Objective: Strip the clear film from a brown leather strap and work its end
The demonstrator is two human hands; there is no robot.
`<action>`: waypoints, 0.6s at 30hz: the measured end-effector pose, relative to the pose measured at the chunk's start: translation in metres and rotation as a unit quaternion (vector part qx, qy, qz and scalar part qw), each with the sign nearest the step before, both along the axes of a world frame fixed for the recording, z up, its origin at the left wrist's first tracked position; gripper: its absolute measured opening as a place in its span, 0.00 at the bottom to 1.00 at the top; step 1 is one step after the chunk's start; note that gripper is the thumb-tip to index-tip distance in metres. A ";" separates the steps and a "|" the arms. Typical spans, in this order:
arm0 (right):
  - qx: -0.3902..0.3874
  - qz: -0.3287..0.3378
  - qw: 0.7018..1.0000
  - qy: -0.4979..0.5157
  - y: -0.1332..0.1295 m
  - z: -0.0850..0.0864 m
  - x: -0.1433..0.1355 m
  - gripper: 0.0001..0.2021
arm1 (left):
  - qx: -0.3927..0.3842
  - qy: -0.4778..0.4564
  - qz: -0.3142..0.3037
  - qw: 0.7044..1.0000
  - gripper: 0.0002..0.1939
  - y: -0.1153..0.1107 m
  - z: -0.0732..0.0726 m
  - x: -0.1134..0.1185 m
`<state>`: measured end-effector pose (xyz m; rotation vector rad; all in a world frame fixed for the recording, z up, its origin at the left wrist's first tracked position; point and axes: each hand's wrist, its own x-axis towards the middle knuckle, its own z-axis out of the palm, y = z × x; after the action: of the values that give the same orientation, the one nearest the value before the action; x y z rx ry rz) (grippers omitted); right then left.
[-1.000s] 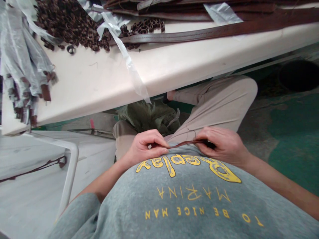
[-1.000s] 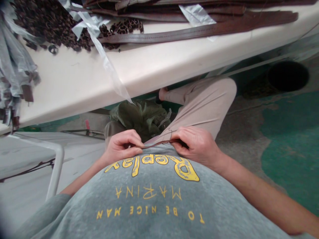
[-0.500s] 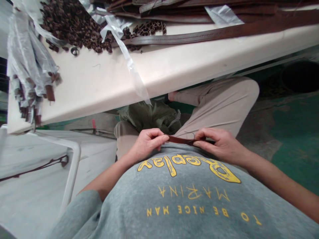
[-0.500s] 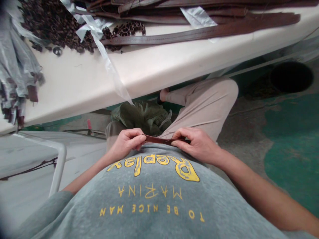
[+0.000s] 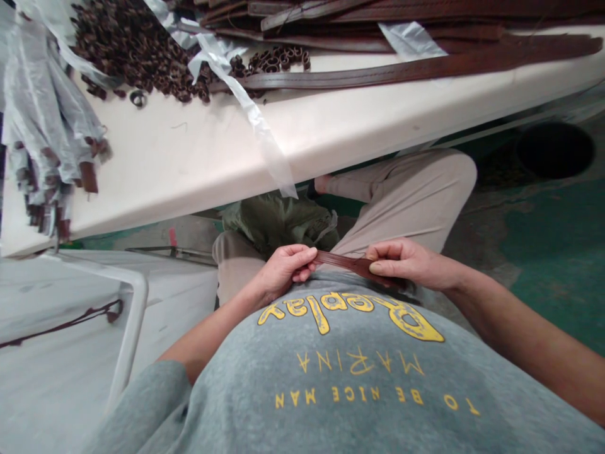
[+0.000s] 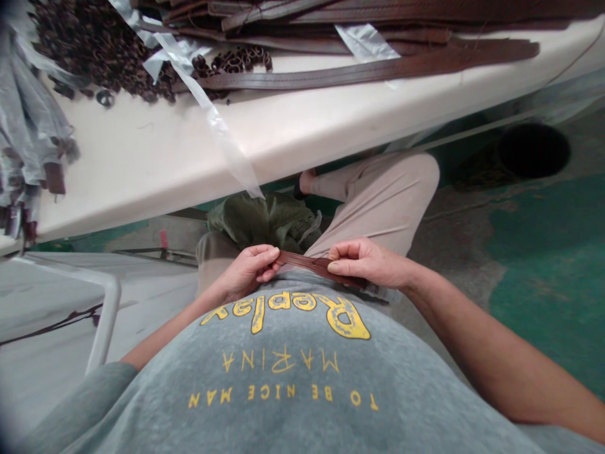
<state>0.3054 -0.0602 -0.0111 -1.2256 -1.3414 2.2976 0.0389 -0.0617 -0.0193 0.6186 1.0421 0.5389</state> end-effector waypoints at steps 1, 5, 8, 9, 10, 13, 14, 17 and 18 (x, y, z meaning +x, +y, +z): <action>-0.006 0.005 1.000 -0.001 0.000 -0.001 0.001 0.23 | 0.000 -0.004 0.004 1.000 0.23 0.000 -0.001 0.000; -0.016 0.024 0.999 0.018 0.001 0.000 0.004 0.21 | -0.003 -0.011 0.012 1.000 0.23 0.002 -0.005 -0.002; -0.007 0.015 0.999 0.037 0.002 0.003 0.007 0.19 | -0.008 -0.012 0.014 1.000 0.24 0.003 -0.008 -0.002; -0.005 0.014 0.999 0.040 0.002 0.004 0.008 0.18 | -0.009 -0.013 0.013 1.000 0.24 0.003 -0.008 -0.003; -0.002 0.014 0.999 0.042 0.002 0.004 0.009 0.18 | -0.009 -0.014 0.012 1.000 0.24 0.004 -0.009 -0.003; 0.004 0.006 0.999 0.037 0.000 0.003 0.014 0.18 | -0.013 -0.016 0.013 1.000 0.23 0.005 -0.011 -0.004; 0.005 0.005 0.999 0.033 -0.001 0.003 0.015 0.17 | -0.015 -0.015 0.015 1.000 0.23 0.005 -0.012 -0.004; 0.004 0.008 1.000 0.018 -0.004 0.001 0.021 0.18 | -0.020 -0.011 0.018 1.000 0.23 0.005 -0.013 -0.004; 0.003 0.008 1.000 0.013 -0.005 0.001 0.024 0.19 | -0.021 -0.009 0.019 1.000 0.23 0.005 -0.013 -0.004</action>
<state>0.3296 -0.0648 -0.0104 -1.1841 -1.3545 2.3100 0.0349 -0.0567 -0.0328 0.5569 1.0467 0.5529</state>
